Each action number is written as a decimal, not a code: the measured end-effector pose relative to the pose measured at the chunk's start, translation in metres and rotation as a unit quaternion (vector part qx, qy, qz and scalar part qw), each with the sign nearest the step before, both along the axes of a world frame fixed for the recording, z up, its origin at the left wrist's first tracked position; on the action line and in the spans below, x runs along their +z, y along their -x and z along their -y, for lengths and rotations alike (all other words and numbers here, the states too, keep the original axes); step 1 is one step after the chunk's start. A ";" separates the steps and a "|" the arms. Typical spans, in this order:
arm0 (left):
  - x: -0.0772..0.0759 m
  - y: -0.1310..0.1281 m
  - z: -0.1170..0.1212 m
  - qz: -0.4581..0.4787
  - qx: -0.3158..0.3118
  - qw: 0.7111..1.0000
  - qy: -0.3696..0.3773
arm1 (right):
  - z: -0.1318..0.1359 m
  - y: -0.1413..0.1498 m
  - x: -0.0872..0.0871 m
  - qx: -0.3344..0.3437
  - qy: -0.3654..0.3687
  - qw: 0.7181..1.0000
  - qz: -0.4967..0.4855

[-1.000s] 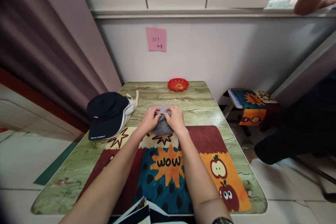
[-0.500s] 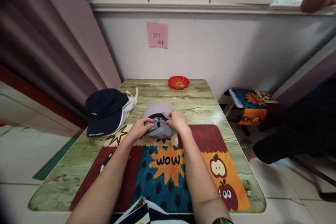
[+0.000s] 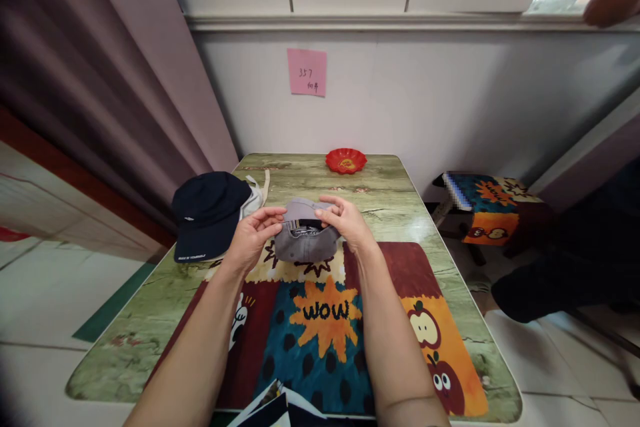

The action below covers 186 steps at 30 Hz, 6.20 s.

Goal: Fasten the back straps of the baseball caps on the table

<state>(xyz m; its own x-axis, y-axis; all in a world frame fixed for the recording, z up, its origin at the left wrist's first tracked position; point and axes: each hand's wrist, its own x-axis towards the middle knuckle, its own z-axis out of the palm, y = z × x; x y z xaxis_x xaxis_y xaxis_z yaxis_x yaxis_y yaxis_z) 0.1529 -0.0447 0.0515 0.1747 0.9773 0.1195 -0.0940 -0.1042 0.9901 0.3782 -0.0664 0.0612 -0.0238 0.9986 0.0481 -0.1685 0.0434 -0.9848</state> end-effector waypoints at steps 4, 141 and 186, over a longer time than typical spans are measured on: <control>-0.003 -0.005 0.000 0.008 0.019 1.000 -0.001 | 0.001 0.003 0.000 0.043 0.028 0.998 0.028; 0.012 -0.016 0.025 -0.041 -0.043 0.998 -0.006 | 0.008 0.026 0.004 0.111 -0.055 0.985 0.122; 0.032 -0.014 0.023 0.005 0.032 0.999 -0.001 | 0.010 0.039 0.006 0.008 -0.200 0.946 0.255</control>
<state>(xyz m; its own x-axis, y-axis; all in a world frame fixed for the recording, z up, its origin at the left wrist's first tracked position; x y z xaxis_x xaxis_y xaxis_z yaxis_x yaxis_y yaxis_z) 0.1665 -0.0676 0.0834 0.1108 0.9861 0.1237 -0.0968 -0.1132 0.9888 0.3392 -0.0760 0.0668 -0.1599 0.9021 0.4008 0.3197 0.4314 -0.8436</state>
